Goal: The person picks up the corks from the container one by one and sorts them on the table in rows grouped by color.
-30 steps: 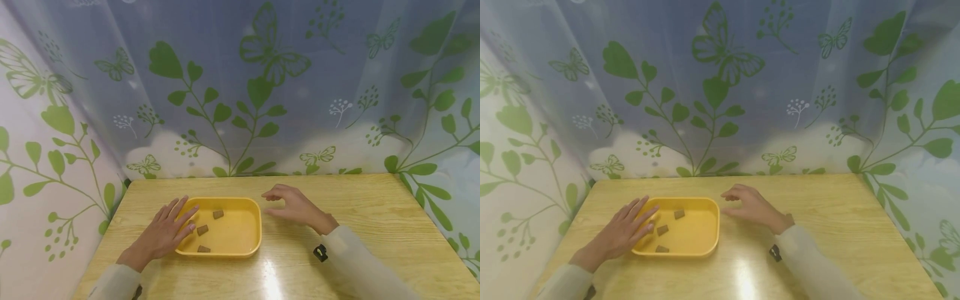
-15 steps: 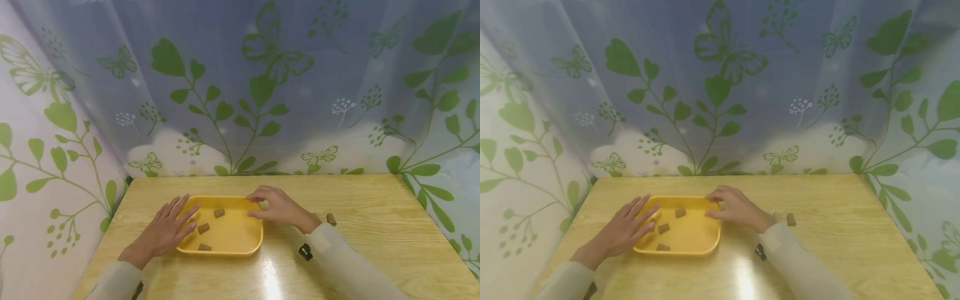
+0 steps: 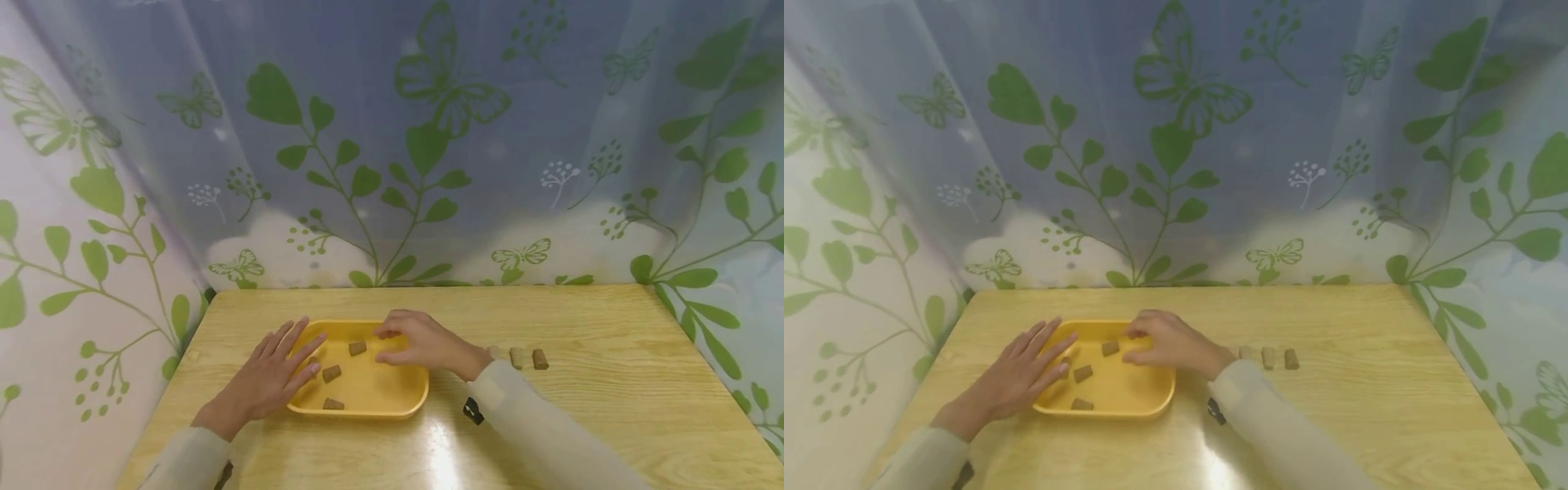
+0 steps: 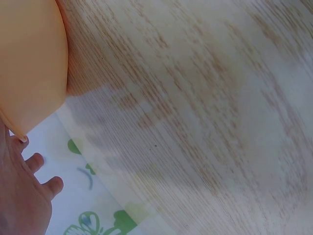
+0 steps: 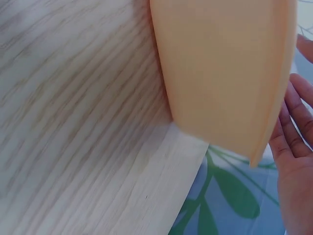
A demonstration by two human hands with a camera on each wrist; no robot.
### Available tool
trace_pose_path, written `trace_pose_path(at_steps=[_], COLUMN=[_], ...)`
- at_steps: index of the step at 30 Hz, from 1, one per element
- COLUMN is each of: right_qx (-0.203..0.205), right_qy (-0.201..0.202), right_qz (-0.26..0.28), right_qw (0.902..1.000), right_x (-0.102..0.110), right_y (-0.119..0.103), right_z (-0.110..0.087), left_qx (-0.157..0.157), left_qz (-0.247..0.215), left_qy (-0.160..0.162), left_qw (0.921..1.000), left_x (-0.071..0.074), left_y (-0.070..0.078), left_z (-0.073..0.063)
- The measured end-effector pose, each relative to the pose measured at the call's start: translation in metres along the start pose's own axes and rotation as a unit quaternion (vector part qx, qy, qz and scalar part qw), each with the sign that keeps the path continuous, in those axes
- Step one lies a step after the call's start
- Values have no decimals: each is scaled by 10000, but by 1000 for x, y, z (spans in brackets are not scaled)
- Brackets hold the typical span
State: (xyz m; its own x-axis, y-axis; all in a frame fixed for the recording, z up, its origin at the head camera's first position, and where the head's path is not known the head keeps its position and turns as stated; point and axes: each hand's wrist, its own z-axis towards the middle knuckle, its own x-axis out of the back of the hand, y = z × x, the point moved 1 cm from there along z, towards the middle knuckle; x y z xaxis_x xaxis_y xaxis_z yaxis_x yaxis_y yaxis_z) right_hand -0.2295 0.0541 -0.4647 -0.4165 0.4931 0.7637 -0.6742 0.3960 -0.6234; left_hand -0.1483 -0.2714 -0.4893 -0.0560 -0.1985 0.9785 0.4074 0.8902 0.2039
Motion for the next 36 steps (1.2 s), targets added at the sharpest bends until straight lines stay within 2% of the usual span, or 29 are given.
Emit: trace_pose_path(at_steps=[9, 18, 25, 36], right_qx=[105, 298, 358, 181], right_qy=[-373, -764, -989, -1150], right_qz=[-13, -71, -457, 109], right_qw=[9992, 9966, 9934, 9931], right_x=[-9, -19, -24, -31], right_y=[-14, -17, -25, -27], right_z=[18, 32, 44, 64], left_qx=[17, 29, 2, -49], left_qz=[23, 36, 48, 83], left_qy=[-31, -39, 33, 18], left_qw=[10000, 10000, 10000, 10000], left_x=[0, 0, 1, 1], left_y=[0, -1, 0, -1], left_z=[0, 0, 0, 0])
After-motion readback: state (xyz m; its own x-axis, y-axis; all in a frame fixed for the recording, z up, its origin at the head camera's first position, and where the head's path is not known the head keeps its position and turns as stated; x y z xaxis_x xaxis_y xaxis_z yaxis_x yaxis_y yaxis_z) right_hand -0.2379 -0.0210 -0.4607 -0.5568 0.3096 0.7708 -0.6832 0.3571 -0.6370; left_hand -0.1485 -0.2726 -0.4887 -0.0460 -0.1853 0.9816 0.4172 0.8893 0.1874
